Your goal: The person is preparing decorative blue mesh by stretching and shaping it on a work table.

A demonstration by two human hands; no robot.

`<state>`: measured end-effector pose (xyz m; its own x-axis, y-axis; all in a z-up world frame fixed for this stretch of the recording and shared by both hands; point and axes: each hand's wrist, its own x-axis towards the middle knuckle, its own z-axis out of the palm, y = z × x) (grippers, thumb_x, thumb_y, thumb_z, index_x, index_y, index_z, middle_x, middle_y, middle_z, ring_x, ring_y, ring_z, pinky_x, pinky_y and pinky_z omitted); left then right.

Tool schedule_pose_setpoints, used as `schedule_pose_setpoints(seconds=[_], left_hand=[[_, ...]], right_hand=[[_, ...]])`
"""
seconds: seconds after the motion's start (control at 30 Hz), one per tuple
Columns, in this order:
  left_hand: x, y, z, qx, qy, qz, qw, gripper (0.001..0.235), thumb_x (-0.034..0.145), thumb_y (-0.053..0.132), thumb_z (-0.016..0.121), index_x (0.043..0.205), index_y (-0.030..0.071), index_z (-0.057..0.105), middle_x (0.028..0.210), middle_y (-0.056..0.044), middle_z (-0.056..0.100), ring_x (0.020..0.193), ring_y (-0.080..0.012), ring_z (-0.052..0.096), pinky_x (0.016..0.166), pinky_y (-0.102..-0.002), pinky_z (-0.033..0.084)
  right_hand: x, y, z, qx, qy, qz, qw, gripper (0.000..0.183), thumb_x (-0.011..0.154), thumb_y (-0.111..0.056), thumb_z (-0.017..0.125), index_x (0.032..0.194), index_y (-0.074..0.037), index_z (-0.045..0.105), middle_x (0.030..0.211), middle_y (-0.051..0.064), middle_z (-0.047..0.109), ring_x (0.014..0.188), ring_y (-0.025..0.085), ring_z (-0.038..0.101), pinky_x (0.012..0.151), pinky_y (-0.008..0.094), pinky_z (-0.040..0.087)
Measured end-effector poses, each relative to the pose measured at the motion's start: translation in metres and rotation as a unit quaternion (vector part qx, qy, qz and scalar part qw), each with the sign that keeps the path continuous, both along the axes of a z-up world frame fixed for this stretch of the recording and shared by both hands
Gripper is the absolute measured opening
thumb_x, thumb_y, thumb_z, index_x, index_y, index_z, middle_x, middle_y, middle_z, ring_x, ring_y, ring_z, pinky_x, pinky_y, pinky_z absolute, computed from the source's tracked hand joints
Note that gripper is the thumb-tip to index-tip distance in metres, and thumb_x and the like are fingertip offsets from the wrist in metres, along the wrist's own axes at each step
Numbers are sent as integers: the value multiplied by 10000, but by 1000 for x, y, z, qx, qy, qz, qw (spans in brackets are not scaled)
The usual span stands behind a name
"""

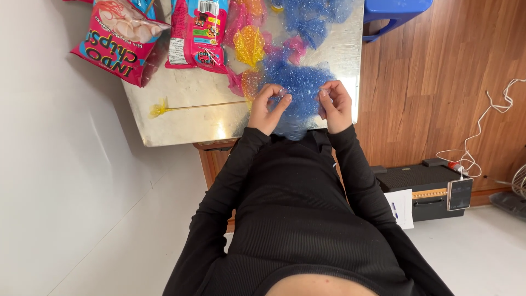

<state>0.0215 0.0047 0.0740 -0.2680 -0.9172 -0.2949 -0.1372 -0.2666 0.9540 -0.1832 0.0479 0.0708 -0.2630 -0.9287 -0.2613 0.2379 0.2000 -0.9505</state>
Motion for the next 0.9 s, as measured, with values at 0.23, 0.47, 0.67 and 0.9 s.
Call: schedule_pose_setpoints(seconds=[0.23, 0.47, 0.67, 0.9], left_hand=[[-11, -33, -19, -234, -181, -134, 946, 197, 1009, 345, 674, 946, 171, 606, 535, -5, 548, 564, -265, 645, 790, -420, 538], [-27, -41, -36, -349, -355, -121, 859, 76, 1037, 306, 588, 1074, 245, 613, 873, 36, 535, 863, -196, 637, 890, -433, 526], [-22, -3, -90, -307, -402, -258, 823, 202, 934, 327, 698, 1096, 209, 673, 1082, 12, 436, 1064, -251, 493, 854, -395, 486], [1, -30, -59, -246, -408, -119, 871, 134, 1005, 358, 610, 1091, 256, 625, 1052, 40, 431, 1037, -231, 528, 849, -400, 506]], right_hand=[[-22, 28, -51, 42, 5, -59, 997, 34, 1078, -58, 566, 1098, -32, 562, 828, 122, 607, 469, 123, 545, 455, 196, 444], [-16, 25, -34, 66, 289, -16, 955, 524, 1052, -88, 667, 1477, -85, 360, 1352, 263, 425, 961, 350, 607, 785, 372, 533], [7, 5, -32, 23, 545, 155, 823, 462, 1034, -103, 614, 1484, -151, 521, 1421, 186, 461, 1341, 441, 451, 1006, 571, 494], [15, 18, -79, 57, 568, 342, 747, 638, 1004, -342, 615, 1580, -465, 370, 1681, -8, 301, 1438, 381, 427, 1080, 628, 346]])
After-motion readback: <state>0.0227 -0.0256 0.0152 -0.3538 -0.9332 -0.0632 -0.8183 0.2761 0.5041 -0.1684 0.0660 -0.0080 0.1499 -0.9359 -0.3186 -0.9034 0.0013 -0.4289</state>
